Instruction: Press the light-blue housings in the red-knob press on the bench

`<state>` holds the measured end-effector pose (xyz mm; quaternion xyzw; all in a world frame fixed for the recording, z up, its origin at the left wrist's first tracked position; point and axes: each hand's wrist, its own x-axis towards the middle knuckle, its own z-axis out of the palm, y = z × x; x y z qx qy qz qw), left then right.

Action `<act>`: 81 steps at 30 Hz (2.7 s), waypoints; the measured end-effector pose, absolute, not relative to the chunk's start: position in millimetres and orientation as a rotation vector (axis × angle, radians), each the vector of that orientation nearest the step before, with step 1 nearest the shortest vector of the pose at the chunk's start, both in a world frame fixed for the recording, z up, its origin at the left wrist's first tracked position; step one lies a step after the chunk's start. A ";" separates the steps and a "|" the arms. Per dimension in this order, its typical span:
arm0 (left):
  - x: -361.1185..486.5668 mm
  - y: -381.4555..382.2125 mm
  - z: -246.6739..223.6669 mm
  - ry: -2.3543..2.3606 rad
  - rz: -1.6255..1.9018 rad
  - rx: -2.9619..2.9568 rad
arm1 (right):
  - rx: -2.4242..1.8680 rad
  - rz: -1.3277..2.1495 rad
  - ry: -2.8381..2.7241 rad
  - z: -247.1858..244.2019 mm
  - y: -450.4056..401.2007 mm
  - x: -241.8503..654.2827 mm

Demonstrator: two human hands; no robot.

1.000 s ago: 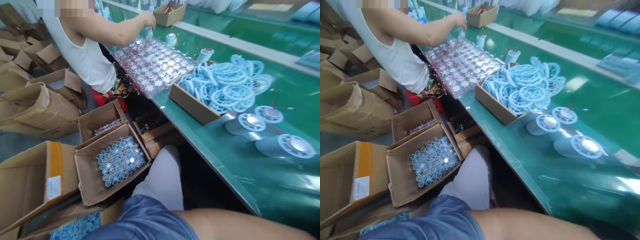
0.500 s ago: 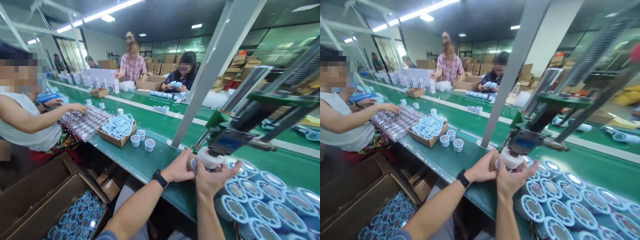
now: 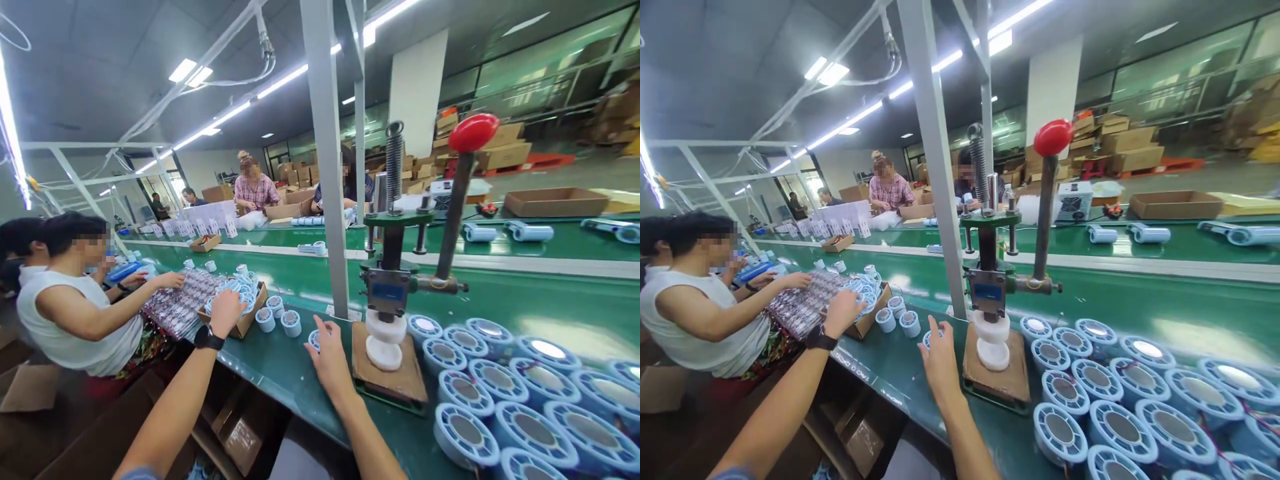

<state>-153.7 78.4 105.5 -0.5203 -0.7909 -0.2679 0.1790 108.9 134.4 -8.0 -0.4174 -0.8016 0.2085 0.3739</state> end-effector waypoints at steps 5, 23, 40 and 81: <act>-154.4 78.4 85.2 -2.208 -0.729 -1.465 | -1.161 0.316 -2.177 14.8 143.5 88.9; -85.3 24.4 27.7 -2.035 -0.952 -2.239 | -0.909 0.333 -2.379 -28.0 87.4 102.1; -49.7 33.3 -15.5 -2.285 -0.863 -2.141 | -0.948 0.501 -1.996 -32.0 72.0 176.8; 30.7 40.0 -1.0 -2.376 -1.626 -2.435 | -1.033 0.550 -1.962 -47.9 68.1 170.1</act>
